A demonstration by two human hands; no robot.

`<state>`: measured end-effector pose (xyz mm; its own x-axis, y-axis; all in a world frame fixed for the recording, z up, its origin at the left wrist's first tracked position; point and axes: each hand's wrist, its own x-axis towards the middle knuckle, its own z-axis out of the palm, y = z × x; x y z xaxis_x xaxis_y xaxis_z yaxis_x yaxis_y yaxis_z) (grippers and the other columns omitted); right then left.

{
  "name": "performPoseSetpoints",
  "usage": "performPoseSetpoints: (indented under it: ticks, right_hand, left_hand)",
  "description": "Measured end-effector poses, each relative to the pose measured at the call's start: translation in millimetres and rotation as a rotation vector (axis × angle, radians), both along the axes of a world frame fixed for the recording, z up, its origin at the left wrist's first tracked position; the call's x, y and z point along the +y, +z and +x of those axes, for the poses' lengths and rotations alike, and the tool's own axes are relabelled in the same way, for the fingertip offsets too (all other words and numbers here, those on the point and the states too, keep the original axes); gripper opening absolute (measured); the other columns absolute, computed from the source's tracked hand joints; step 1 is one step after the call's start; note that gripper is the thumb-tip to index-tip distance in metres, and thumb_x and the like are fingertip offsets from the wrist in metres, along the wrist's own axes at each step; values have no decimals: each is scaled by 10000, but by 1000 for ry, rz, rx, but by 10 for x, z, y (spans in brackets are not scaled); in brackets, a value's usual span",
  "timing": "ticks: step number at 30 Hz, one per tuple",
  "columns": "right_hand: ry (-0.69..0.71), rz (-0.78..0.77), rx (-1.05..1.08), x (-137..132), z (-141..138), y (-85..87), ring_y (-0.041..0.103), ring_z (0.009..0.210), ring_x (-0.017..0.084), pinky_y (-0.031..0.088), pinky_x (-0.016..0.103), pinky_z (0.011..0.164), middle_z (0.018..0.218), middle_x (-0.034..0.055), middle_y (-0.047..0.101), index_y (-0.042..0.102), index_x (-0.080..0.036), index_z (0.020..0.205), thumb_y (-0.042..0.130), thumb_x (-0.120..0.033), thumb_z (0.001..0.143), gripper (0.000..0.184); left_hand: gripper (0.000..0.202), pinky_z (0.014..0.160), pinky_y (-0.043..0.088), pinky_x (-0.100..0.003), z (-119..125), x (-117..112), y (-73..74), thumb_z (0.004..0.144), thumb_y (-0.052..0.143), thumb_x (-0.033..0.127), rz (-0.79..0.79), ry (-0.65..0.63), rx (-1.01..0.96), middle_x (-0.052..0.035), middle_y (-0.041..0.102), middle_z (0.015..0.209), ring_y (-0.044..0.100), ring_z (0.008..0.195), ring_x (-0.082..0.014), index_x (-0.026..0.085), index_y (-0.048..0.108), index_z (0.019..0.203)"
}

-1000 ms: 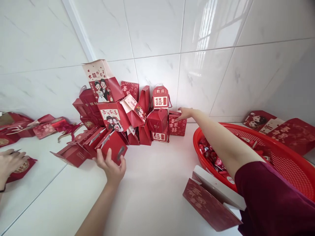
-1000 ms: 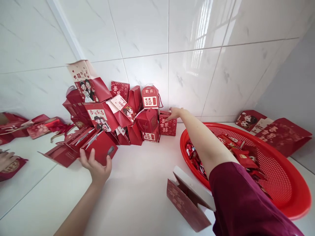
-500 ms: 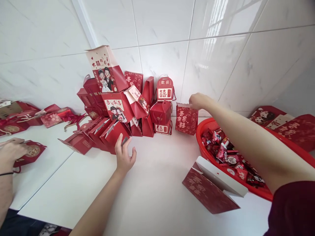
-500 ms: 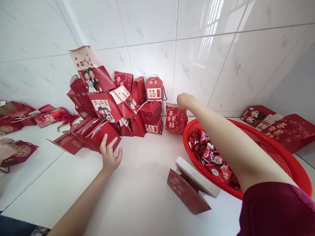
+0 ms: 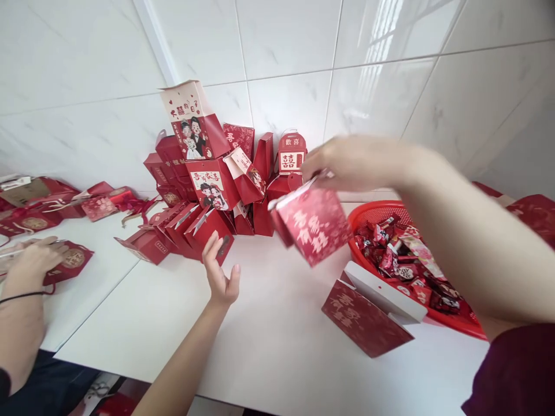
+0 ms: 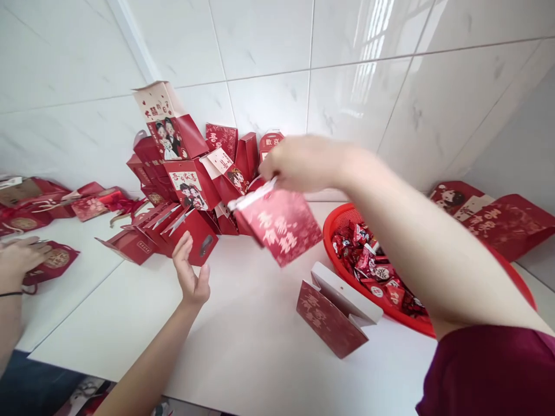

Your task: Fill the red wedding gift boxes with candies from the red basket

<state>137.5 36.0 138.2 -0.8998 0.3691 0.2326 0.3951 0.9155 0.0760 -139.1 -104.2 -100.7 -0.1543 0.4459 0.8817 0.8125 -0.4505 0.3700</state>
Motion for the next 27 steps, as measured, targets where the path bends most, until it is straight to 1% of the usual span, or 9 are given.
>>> performPoseSetpoints:
  ticks: [2, 4, 7, 10, 12, 15, 19, 23, 27]
  right_hand:
    - [244, -57, -144, 17, -346, -284, 545, 678, 132, 363, 264, 608, 774, -11, 634, 622, -199, 761, 547, -83, 788, 141]
    - [380, -86, -203, 47, -719, -596, 567, 715, 138, 332, 259, 574, 881, 14, 670, 630, -195, 830, 539, -90, 825, 139]
    - [357, 62, -125, 131, -1134, -942, 594, 848, 185, 306, 276, 565, 995, 79, 669, 645, -183, 942, 464, -116, 916, 194]
    - [272, 135, -2, 264, -1223, -1024, 595, 956, 219, 334, 283, 590, 1078, 103, 649, 625, -171, 1094, 468, -137, 930, 230]
    - [240, 119, 31, 335, -1105, -957, 604, 944, 224, 352, 285, 603, 1105, 100, 639, 614, -172, 1134, 530, -165, 904, 245]
    - [213, 97, 10, 317, -762, -793, 610, 886, 216, 360, 285, 605, 1041, 88, 645, 652, -179, 1012, 535, -204, 910, 157]
    - [190, 52, -7, 18, -188, -661, 611, 832, 196, 385, 293, 633, 969, 73, 650, 649, -187, 936, 476, -222, 949, 177]
    - [123, 20, 22, -364, 344, -711, 606, 816, 199, 403, 305, 639, 960, 70, 657, 639, -199, 953, 462, -266, 971, 190]
    - [60, -53, 14, -553, 674, -817, 604, 752, 180, 411, 299, 614, 927, 58, 664, 644, -206, 941, 465, -272, 974, 194]
  left_hand:
    - [604, 1116, 312, -553, -19, -26, -52, 909, 455, 435, 49, 1, -27, -190, 351, 1475, 338, 1397, -344, 180, 328, 1442]
    - [643, 1125, 289, -560, -71, -35, -101, 917, 418, 477, 86, 47, -36, -186, 312, 1499, 313, 1410, -349, 184, 277, 1472]
    - [729, 1146, 242, -563, -142, -31, -133, 898, 453, 505, 98, 126, 0, -182, 245, 1534, 250, 1436, -356, 188, 207, 1506]
    - [875, 1161, 199, -573, -141, -17, -146, 849, 587, 461, 32, 199, 66, -200, 165, 1564, 173, 1461, -372, 183, 119, 1534]
    - [968, 1160, 169, -598, -105, 9, -176, 809, 667, 427, -27, 281, 126, -215, 116, 1581, 140, 1467, -391, 180, 86, 1544]
    - [919, 1140, 64, -665, -28, 82, -271, 790, 703, 408, -107, 386, 267, -215, 94, 1597, 129, 1461, -438, 186, 210, 1534]
    - [745, 1127, -53, -677, 119, 186, -421, 844, 649, 355, -194, 338, 516, -177, 286, 1562, 244, 1440, -411, 260, 329, 1509]
    - [661, 1139, -69, -657, 289, 255, -488, 889, 581, 231, -263, 314, 691, -112, 388, 1525, 391, 1383, -341, 370, 341, 1489]
    - [577, 1134, -91, -660, 351, 346, -472, 903, 566, 256, -277, 287, 750, -111, 381, 1525, 406, 1376, -336, 349, 417, 1452]
